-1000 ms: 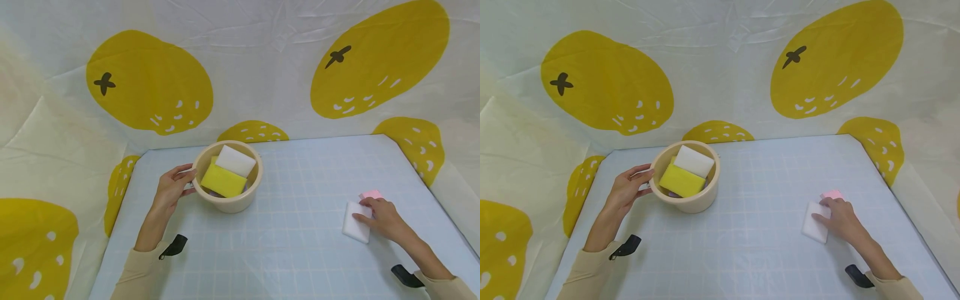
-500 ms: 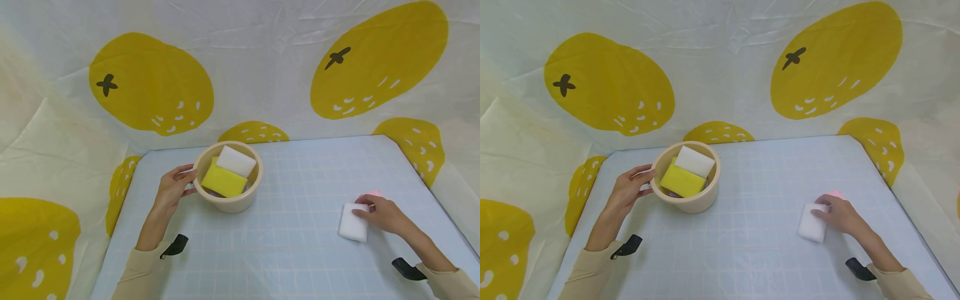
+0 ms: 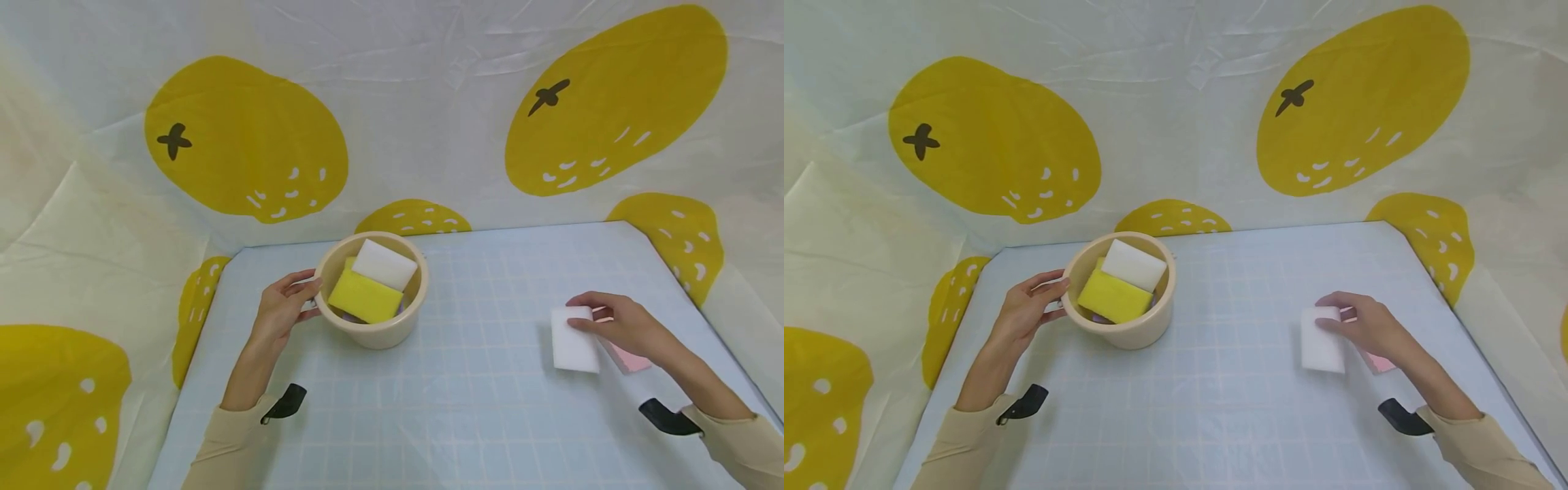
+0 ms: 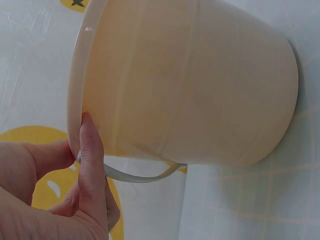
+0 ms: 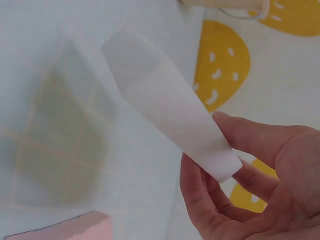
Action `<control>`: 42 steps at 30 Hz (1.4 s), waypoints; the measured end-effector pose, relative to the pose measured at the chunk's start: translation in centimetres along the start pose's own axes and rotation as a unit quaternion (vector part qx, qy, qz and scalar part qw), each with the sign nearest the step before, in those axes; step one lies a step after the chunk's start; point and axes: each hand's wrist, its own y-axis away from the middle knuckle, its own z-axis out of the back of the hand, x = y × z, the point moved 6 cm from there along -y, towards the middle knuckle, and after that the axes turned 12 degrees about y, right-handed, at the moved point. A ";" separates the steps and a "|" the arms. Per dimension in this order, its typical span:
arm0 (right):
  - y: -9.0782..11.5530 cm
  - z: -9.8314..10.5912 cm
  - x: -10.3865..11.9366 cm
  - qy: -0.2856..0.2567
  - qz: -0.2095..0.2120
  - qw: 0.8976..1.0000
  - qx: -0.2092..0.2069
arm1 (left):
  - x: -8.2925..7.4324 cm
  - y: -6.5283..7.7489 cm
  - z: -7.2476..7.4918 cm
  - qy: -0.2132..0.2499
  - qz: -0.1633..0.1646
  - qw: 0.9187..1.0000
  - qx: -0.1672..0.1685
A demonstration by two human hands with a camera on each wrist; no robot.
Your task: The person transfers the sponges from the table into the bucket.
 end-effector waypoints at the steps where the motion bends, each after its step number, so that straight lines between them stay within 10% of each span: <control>1: -0.1 0.2 0.3 -0.005 0.003 1.000 -0.003 | 0.0 0.0 0.0 0.001 0.000 1.000 0.000; 42: -7.3 5.5 17.2 -0.082 0.143 0.985 -0.040 | 0.1 -0.4 0.1 0.007 -0.009 1.000 0.009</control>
